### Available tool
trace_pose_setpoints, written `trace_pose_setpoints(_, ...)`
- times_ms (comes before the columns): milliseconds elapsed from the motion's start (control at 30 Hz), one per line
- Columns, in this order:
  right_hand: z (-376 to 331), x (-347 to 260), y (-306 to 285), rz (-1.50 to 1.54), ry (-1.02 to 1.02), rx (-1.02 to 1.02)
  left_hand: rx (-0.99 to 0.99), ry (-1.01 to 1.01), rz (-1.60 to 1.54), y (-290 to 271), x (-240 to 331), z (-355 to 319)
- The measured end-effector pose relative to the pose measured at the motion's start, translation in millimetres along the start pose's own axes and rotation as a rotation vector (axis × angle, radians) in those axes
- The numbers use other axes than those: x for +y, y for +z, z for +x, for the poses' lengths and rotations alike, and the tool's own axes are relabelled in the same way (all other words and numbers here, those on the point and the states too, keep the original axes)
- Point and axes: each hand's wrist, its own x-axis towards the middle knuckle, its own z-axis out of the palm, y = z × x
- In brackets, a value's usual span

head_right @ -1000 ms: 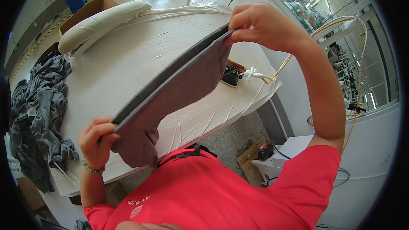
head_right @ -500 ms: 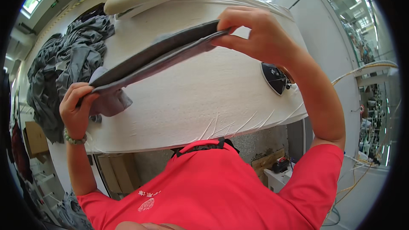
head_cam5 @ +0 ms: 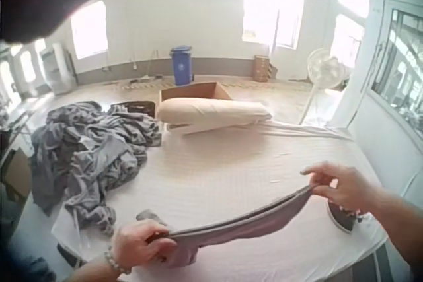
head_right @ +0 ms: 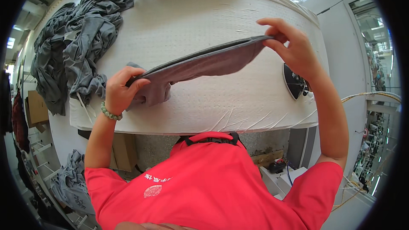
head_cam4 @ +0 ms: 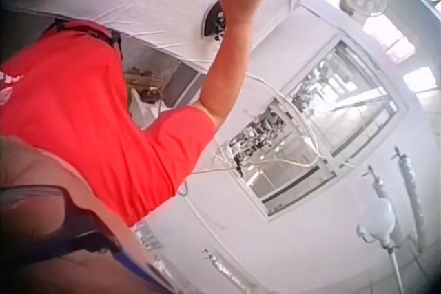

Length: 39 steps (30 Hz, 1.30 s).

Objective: Ironing a grey shirt on an industrial ironing board in a factory setting.

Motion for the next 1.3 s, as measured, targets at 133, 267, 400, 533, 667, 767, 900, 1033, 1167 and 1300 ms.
trace_pose_setpoints(133,28,53,11,-0.105,0.044,-0.095,0.075,0.165,0.149,15,-10,18)
trace_pose_setpoints(267,56,94,12,-0.002,-0.002,0.026,0.174,0.296,0.291,36,12,38)
trace_pose_setpoints(400,36,129,8,-0.096,-0.176,0.174,0.144,0.338,0.323,77,37,21)
trace_pose_setpoints(533,-38,195,30,-0.069,-0.182,0.123,0.013,0.351,0.311,158,61,-26)
trace_pose_setpoints(667,-125,273,87,-0.134,-0.062,-0.029,-0.135,0.248,0.360,250,60,-97)
trace_pose_setpoints(767,-165,309,117,-0.154,-0.023,-0.029,-0.261,0.136,0.414,295,65,-129)
trace_pose_setpoints(900,-167,304,128,-0.134,-0.007,0.088,-0.311,-0.060,0.346,304,88,-102)
trace_pose_setpoints(1033,-115,280,151,-0.056,0.251,0.143,-0.223,0.093,0.181,356,84,-37)
trace_pose_setpoints(1167,-97,276,176,-0.294,0.253,-0.026,-0.110,0.107,0.375,385,77,-7)
trace_pose_setpoints(1300,-107,295,176,-0.173,0.143,0.139,0.012,0.018,0.594,396,67,-3)
